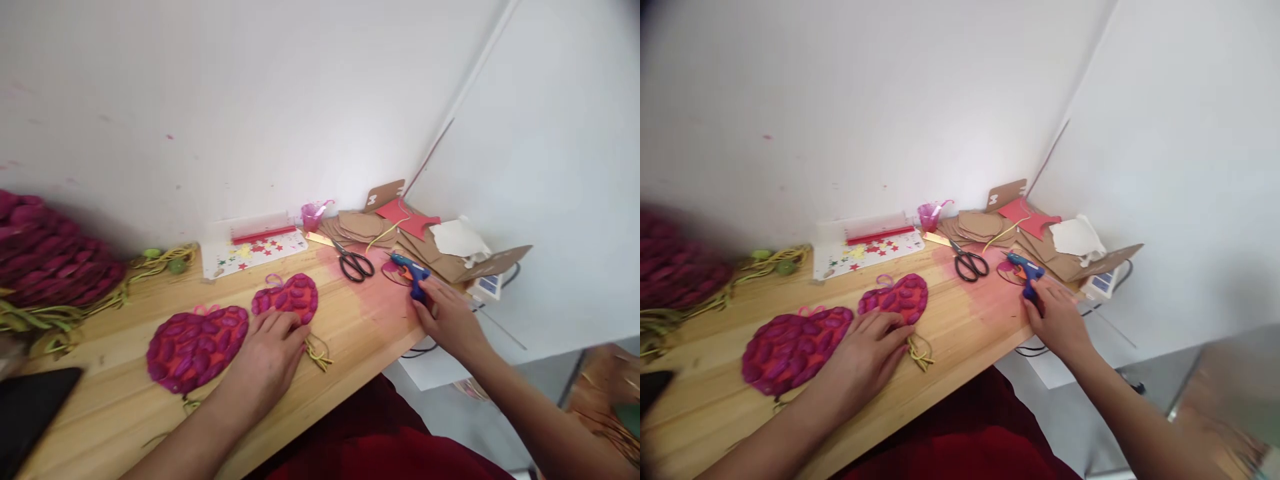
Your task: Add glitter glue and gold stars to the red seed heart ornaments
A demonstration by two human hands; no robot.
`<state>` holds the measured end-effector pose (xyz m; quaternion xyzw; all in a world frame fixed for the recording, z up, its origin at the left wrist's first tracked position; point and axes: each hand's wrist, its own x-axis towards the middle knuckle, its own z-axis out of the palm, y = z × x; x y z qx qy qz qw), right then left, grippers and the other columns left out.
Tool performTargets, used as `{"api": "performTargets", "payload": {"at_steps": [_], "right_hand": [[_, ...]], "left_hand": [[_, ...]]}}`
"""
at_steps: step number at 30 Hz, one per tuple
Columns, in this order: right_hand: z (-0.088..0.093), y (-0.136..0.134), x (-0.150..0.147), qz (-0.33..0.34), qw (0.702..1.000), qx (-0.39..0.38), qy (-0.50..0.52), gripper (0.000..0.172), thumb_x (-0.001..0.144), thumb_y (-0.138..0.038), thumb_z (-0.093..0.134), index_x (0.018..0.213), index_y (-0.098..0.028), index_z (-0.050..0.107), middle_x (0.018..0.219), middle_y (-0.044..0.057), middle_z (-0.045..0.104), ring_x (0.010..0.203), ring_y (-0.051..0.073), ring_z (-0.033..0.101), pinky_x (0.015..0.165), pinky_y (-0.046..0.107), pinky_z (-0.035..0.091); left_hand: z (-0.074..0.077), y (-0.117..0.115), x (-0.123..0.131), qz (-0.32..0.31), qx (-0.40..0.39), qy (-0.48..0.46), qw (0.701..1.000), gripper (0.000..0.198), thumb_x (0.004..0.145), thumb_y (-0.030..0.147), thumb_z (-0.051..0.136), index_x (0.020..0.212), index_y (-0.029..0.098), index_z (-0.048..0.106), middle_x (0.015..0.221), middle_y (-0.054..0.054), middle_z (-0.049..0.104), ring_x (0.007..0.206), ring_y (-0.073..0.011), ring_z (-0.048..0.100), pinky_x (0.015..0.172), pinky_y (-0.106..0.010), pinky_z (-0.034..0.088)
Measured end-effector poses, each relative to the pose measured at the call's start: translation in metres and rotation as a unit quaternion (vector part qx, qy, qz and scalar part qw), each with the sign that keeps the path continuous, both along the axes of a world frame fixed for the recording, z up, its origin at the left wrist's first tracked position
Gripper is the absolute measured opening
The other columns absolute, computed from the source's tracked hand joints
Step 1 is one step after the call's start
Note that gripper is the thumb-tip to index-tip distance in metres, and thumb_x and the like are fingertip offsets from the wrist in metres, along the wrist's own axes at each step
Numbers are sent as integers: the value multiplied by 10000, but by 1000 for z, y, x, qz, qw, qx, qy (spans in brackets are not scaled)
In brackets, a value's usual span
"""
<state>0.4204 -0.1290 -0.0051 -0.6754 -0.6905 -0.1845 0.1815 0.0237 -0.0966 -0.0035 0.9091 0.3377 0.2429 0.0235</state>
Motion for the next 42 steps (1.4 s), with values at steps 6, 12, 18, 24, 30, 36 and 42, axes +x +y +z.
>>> {"api": "performTargets", "payload": {"at_steps": [6,12,18,24,30,36,42], "right_hand": [[10,8,-2,-27,998,11,-47,490,931,-507,475,1162,-123,673,1068,220,740,965,432,693,783,575,546],[16,15,-42,111,994,-2,3,338,953,-460,503,1079,-215,699,989,127,756,945,340,695,841,498,525],[3,17,-81,217,974,-37,53,214,953,-396,555,995,-260,716,955,56,760,911,279,686,838,448,515],[13,20,-118,258,958,-76,97,185,972,-270,538,857,-224,676,850,59,723,837,234,650,786,401,500],[13,25,-142,293,939,-95,154,227,985,-220,514,795,-198,637,789,55,673,796,209,589,774,381,481],[-1,26,-147,324,924,-79,189,302,984,-106,438,1204,-191,626,927,83,681,901,225,581,816,382,504],[0,28,-151,322,923,-99,188,212,958,-130,526,1101,-206,663,954,77,690,922,230,578,847,401,497]], "left_hand": [[11,-4,4,12,-20,4,1000,196,959,168,560,1111,187,682,1048,-78,667,1013,-253,608,1023,-517,448],[14,-6,4,-62,-18,15,998,176,992,162,503,1025,172,675,972,-59,671,959,-203,590,999,-415,452],[13,-4,2,-89,-20,33,995,199,1015,192,465,1046,169,660,955,-56,663,926,-195,575,846,-348,477],[13,-5,2,-105,-25,11,994,171,1010,186,490,1065,182,652,904,-41,671,873,-188,581,801,-340,472],[8,-4,3,-91,-24,-22,995,167,1014,214,496,993,190,660,845,-33,659,816,-190,587,745,-335,479],[6,-3,2,-77,-33,-21,996,185,1018,213,481,1033,199,665,857,-41,659,833,-194,613,755,-329,517],[5,-2,3,-56,-33,-16,998,216,1010,184,480,1120,208,664,937,-64,669,910,-196,635,813,-326,546]]}}
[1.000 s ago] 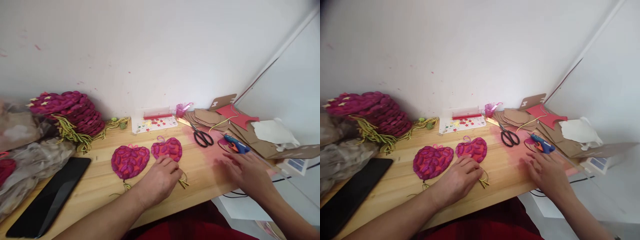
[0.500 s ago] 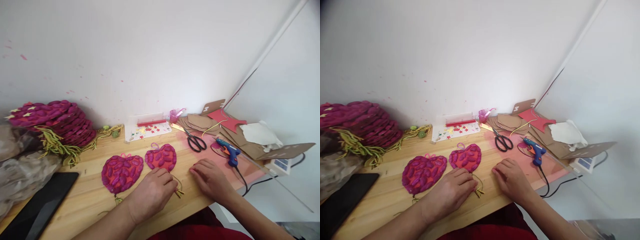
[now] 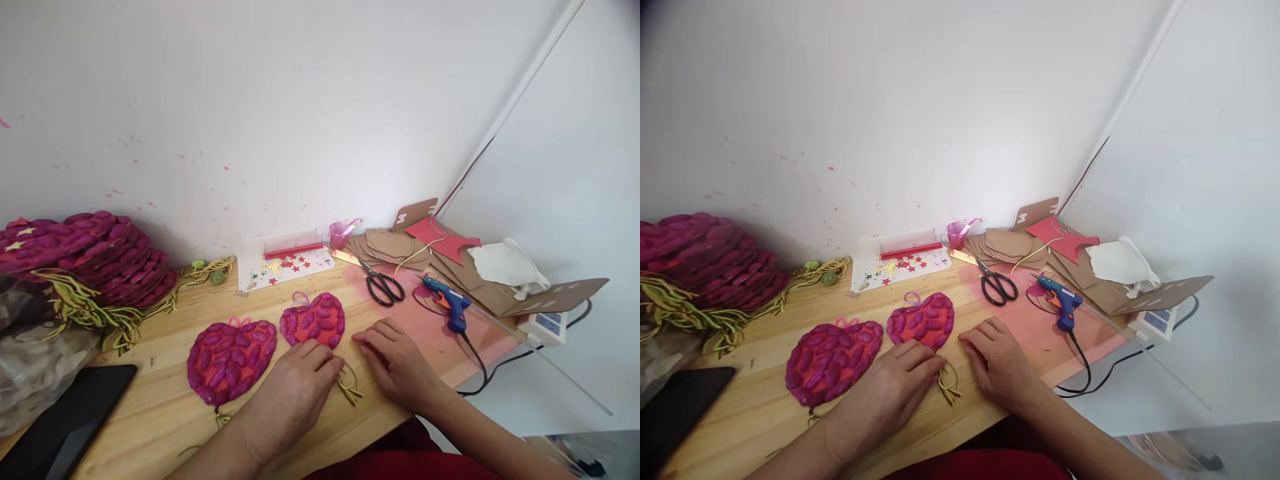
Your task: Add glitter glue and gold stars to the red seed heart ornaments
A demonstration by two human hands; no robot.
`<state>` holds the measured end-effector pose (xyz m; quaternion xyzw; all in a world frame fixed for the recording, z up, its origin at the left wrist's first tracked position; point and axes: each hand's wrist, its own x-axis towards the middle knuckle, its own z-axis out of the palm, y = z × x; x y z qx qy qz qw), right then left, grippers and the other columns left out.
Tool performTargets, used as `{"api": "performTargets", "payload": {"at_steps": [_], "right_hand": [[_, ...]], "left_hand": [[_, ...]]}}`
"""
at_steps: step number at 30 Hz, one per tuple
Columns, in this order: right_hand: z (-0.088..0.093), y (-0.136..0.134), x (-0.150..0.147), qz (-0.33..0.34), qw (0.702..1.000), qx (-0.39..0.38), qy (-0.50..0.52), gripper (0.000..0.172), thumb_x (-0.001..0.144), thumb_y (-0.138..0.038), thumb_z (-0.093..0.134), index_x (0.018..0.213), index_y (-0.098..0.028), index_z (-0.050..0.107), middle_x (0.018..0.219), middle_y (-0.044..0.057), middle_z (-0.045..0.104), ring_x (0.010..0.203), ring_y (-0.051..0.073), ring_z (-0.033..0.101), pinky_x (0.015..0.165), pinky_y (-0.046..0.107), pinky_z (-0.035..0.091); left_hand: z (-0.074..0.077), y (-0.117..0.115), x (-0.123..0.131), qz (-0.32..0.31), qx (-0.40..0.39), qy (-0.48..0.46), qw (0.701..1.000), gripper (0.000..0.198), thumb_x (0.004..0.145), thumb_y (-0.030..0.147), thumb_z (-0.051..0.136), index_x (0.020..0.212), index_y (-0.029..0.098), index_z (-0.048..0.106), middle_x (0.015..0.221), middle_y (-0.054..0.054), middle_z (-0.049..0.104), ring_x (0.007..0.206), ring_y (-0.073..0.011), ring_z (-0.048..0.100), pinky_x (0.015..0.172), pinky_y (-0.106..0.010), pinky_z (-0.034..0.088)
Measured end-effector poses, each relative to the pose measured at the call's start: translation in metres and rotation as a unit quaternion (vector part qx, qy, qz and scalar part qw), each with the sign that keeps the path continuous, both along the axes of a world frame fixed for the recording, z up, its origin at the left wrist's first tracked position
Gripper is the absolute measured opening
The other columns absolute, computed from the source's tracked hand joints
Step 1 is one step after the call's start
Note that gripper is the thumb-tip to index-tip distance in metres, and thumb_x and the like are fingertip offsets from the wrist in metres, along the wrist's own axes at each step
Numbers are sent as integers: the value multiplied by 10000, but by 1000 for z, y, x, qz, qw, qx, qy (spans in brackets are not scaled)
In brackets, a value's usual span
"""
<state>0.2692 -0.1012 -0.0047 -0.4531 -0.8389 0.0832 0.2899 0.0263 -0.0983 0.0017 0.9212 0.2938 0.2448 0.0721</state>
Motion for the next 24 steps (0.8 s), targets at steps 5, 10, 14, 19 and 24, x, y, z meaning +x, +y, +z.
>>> {"api": "performTargets", "payload": {"at_steps": [5,10,14,19,24], "right_hand": [[2,0,-1,3,1000,-4,21,188,956,-146,535,1062,-206,679,916,70,694,897,223,590,815,388,501],[-1,1,5,-35,993,-31,112,181,973,-211,533,1050,-218,697,919,63,717,872,205,649,775,351,523],[2,6,9,-93,971,-125,180,192,961,-341,573,993,-222,721,923,51,748,835,201,693,746,331,541],[6,8,10,-121,951,-190,213,258,920,-443,610,950,-220,736,891,42,763,816,212,702,729,314,550],[8,6,9,-139,946,-203,211,277,894,-472,624,913,-224,747,870,37,768,811,216,701,733,304,556]], "left_hand": [[-1,0,0,-2,-39,12,999,214,1000,166,489,1122,202,660,994,-70,654,971,-216,604,854,-354,535],[3,0,1,-17,-71,26,997,202,1007,182,482,1105,201,658,972,-55,632,946,-212,576,817,-339,511],[6,-1,1,-27,-75,38,996,189,1010,184,481,1085,203,653,989,-42,630,950,-198,563,832,-322,492],[3,1,1,-26,-52,43,997,152,1016,203,486,999,191,637,984,-28,632,929,-186,548,836,-315,471],[3,2,0,-33,-12,62,997,97,998,204,535,949,179,615,956,-22,642,891,-179,555,814,-311,471]]}}
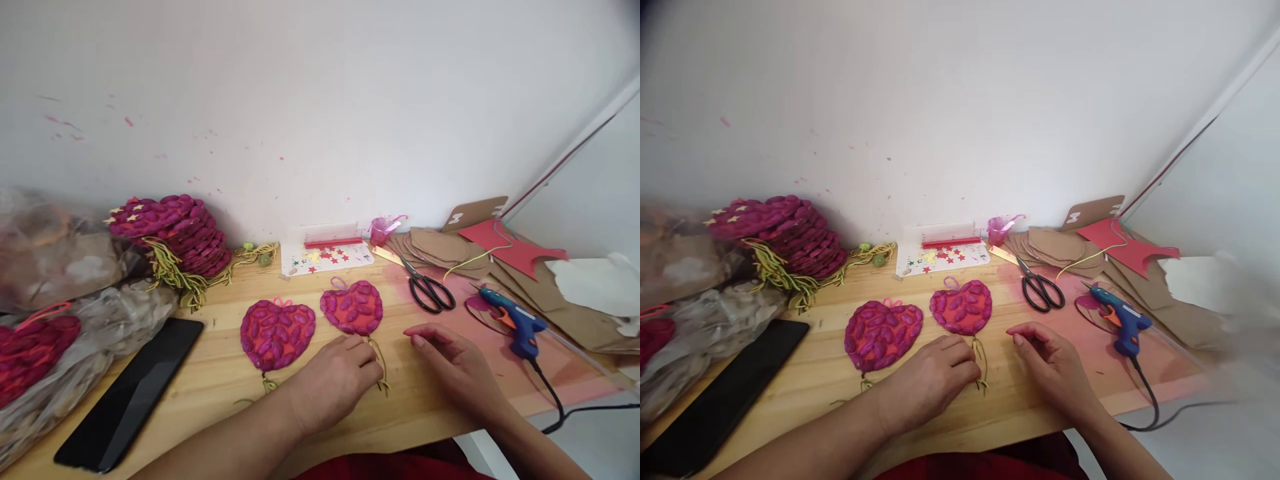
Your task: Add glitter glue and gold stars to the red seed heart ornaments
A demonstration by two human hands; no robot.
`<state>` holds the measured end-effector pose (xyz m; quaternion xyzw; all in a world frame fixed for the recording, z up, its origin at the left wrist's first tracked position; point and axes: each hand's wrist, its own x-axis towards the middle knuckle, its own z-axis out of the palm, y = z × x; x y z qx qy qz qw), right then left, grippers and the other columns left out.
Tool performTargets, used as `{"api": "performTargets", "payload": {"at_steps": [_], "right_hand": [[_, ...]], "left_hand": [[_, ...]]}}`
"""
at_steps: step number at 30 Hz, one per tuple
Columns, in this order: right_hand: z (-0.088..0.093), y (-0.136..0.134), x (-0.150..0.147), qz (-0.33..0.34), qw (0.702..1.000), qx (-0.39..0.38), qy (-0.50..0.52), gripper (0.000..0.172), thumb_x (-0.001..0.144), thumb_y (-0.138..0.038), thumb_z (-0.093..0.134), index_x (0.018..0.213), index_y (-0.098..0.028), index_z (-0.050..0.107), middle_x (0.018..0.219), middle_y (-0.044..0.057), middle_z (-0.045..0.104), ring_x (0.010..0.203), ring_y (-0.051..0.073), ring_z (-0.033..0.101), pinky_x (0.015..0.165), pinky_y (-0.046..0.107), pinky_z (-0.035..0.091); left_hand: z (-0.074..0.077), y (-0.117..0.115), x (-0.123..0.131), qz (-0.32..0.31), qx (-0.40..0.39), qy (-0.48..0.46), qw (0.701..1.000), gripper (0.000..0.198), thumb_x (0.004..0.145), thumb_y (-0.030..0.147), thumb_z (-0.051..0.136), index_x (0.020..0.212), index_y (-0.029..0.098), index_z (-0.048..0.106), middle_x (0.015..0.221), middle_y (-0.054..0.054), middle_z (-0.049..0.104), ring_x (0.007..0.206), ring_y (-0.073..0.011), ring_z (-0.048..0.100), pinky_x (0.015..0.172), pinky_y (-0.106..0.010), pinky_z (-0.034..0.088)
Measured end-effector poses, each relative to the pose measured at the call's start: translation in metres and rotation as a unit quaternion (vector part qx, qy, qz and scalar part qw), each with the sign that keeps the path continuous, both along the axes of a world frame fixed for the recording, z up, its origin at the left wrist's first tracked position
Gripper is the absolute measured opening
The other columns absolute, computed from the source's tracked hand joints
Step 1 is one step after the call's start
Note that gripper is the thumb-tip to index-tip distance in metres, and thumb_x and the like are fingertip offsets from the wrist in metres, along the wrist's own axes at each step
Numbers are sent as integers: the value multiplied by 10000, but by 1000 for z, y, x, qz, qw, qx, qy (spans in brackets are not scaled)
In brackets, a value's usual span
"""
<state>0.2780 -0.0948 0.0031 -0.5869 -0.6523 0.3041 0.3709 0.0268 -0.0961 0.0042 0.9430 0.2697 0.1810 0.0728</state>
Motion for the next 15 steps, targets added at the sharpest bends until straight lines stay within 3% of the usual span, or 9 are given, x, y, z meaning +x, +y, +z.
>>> {"api": "performTargets", "payload": {"at_steps": [6,8,12,15], "right_hand": [[-2,-3,-6,31,999,17,-19,235,929,-419,602,948,-228,737,918,46,760,842,208,698,765,311,555],[-3,-6,-10,63,996,43,-38,203,948,-377,592,1001,-237,729,969,48,751,895,207,692,811,326,545],[2,-15,-21,140,979,105,-101,215,955,-307,604,1137,-252,704,1043,65,727,996,219,645,890,372,516],[6,-21,-29,201,957,141,-158,318,917,-307,663,1232,-268,679,1132,86,698,1068,249,600,934,424,497]], "left_hand": [[3,-4,-2,-48,1,-93,995,167,988,159,498,1074,189,638,941,-22,685,865,-174,599,832,-319,504],[3,-1,-5,-10,1,-152,988,264,973,120,487,1197,183,612,1000,-43,706,903,-185,622,847,-337,519],[-1,12,-12,142,-36,-206,967,387,962,59,455,1313,180,569,1155,-89,685,1059,-208,634,943,-373,534],[-4,18,-14,143,-78,-174,971,348,963,48,462,1224,190,642,1142,-75,677,1069,-195,632,955,-348,535]]}}
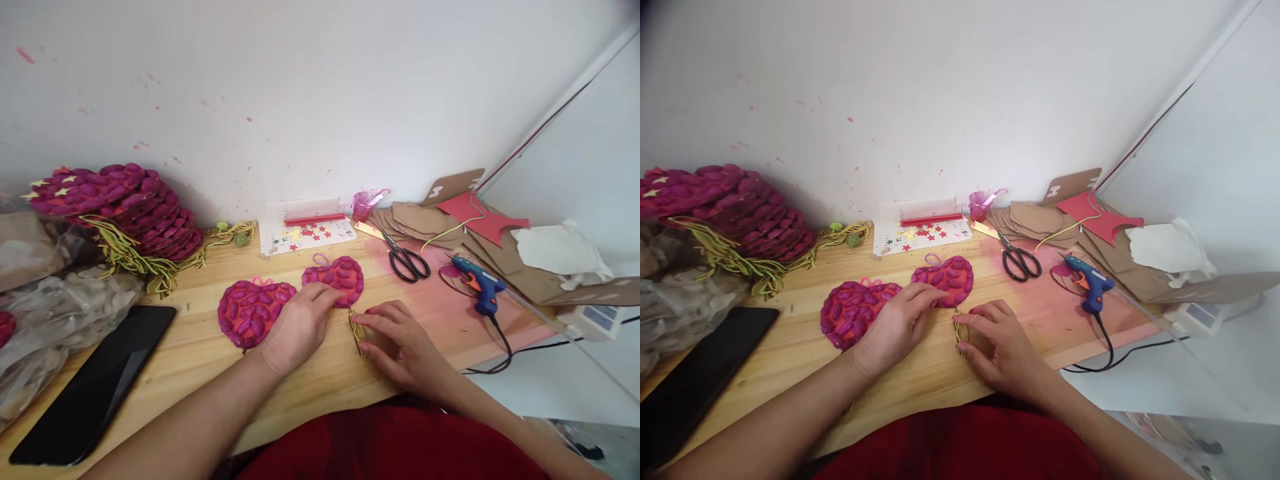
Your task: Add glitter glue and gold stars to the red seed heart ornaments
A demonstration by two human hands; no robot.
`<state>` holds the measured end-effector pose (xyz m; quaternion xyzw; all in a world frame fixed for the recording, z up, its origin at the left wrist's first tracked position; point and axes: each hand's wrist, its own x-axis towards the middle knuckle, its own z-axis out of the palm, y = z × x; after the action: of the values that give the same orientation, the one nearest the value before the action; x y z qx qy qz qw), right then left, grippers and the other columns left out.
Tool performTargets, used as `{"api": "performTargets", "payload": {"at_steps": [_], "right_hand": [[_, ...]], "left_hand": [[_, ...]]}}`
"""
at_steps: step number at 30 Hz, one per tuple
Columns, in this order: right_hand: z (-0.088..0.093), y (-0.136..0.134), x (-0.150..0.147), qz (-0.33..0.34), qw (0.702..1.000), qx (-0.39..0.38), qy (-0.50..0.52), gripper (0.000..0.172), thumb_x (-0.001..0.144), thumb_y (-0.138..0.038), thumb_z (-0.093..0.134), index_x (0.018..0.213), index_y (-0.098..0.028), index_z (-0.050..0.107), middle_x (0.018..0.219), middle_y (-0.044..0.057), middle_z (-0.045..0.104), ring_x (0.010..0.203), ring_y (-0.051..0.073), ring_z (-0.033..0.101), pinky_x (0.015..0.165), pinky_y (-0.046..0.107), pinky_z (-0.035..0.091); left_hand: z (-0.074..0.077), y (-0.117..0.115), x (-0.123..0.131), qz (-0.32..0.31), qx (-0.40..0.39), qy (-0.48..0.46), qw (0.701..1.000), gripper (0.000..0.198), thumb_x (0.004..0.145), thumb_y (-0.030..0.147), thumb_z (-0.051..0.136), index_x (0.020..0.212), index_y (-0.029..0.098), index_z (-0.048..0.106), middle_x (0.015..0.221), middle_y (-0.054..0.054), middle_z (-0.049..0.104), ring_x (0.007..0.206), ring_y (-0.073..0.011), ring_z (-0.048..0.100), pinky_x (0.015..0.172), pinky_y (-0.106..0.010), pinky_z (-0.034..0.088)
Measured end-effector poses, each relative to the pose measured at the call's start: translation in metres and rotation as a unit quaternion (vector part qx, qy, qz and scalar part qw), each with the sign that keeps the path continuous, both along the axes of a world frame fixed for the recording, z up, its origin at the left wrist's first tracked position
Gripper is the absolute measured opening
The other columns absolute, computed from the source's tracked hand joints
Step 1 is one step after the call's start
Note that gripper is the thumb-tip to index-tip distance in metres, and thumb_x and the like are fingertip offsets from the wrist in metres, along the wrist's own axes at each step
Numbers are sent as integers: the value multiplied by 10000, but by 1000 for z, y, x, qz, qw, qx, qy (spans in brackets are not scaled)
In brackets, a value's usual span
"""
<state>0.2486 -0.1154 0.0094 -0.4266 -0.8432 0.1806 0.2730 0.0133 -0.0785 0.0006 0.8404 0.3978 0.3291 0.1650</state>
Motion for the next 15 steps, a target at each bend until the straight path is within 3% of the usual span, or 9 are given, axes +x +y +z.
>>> {"api": "performTargets", "payload": {"at_steps": [3,8,15], "right_hand": [[1,-5,-4,37,999,31,-23,260,906,-292,674,1161,-252,696,1086,85,701,1038,250,594,931,438,494],[-2,-10,-1,76,995,60,12,62,913,-188,627,943,-225,666,892,54,716,869,209,598,842,389,510],[3,-11,7,45,998,36,29,111,924,-191,614,816,-218,622,769,41,671,833,211,581,772,364,500]], "left_hand": [[-3,-1,2,-39,11,68,997,313,969,79,501,1195,205,678,1112,-65,673,1040,-199,616,930,-350,533],[-9,-6,5,-49,31,153,987,412,957,113,562,1349,233,605,1174,-76,626,1098,-229,549,972,-403,497],[-5,-7,6,-59,21,172,983,404,950,108,566,1319,262,624,1179,-73,595,1101,-246,525,962,-425,474]]}}
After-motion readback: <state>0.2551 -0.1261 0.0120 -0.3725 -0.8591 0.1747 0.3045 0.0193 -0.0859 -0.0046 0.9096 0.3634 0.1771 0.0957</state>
